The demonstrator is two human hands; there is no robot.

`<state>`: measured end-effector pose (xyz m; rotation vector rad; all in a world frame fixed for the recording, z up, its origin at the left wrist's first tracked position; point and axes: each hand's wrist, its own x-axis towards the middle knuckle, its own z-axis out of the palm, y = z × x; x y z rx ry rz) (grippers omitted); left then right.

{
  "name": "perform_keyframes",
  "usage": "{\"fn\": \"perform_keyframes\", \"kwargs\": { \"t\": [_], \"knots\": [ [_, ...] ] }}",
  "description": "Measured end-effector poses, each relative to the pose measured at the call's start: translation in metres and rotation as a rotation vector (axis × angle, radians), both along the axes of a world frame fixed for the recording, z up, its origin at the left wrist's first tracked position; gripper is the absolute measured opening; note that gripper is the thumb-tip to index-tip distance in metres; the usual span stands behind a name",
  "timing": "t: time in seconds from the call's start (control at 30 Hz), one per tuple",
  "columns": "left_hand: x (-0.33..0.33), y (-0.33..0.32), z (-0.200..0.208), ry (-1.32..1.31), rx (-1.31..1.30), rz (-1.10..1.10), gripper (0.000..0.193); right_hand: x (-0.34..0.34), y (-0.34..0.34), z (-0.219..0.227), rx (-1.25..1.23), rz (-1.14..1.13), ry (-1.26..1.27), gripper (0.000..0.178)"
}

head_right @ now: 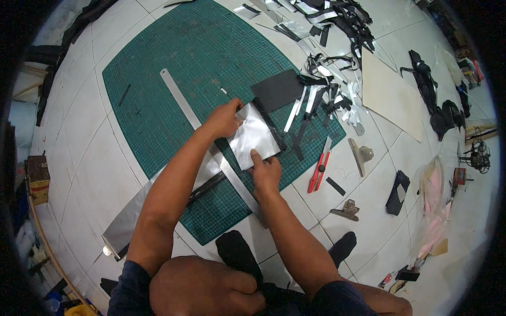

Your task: Cutting rectangular pieces of black and silver synthetic fabric using a utility knife and metal ruler on a cutting mat.

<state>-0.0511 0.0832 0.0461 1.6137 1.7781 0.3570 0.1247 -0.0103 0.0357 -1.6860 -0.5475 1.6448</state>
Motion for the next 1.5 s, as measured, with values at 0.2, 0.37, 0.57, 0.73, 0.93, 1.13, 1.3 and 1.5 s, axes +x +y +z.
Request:
{"fn": "perform_keyframes", "kwargs": {
  "t": [0.2,0.37,0.57,0.73,0.93,1.13,1.3,1.5],
  "knots": [
    [0.001,0.000,0.006,-0.020,0.016,0.012,0.045,0.048,-0.028,0.018,0.460,0.452,-0.594,0.028],
    [-0.004,0.001,-0.006,-0.014,0.048,0.016,0.045,0.028,0.011,0.034,1.177,0.941,-0.793,0.031],
    [0.001,0.000,-0.001,-0.041,0.040,0.031,0.044,0.032,0.048,0.010,1.272,1.292,-1.011,0.034],
    [-0.001,-0.001,0.002,-0.018,0.006,0.039,0.044,0.032,0.049,0.008,1.264,1.342,-1.030,0.038],
    [-0.005,-0.001,-0.006,-0.036,0.065,0.026,0.046,0.031,0.047,0.009,1.242,1.326,-1.021,0.040],
    [-0.003,0.002,-0.004,-0.042,0.007,0.026,0.046,0.035,0.047,0.006,1.244,1.303,-1.008,0.042],
    [-0.007,0.004,-0.007,-0.056,0.020,0.045,0.048,0.033,0.047,0.008,1.230,1.322,-0.996,0.043],
    [-0.037,-0.038,0.008,0.094,0.537,0.319,0.045,0.034,0.049,0.008,1.200,1.372,-0.995,0.043]
  ]
}}
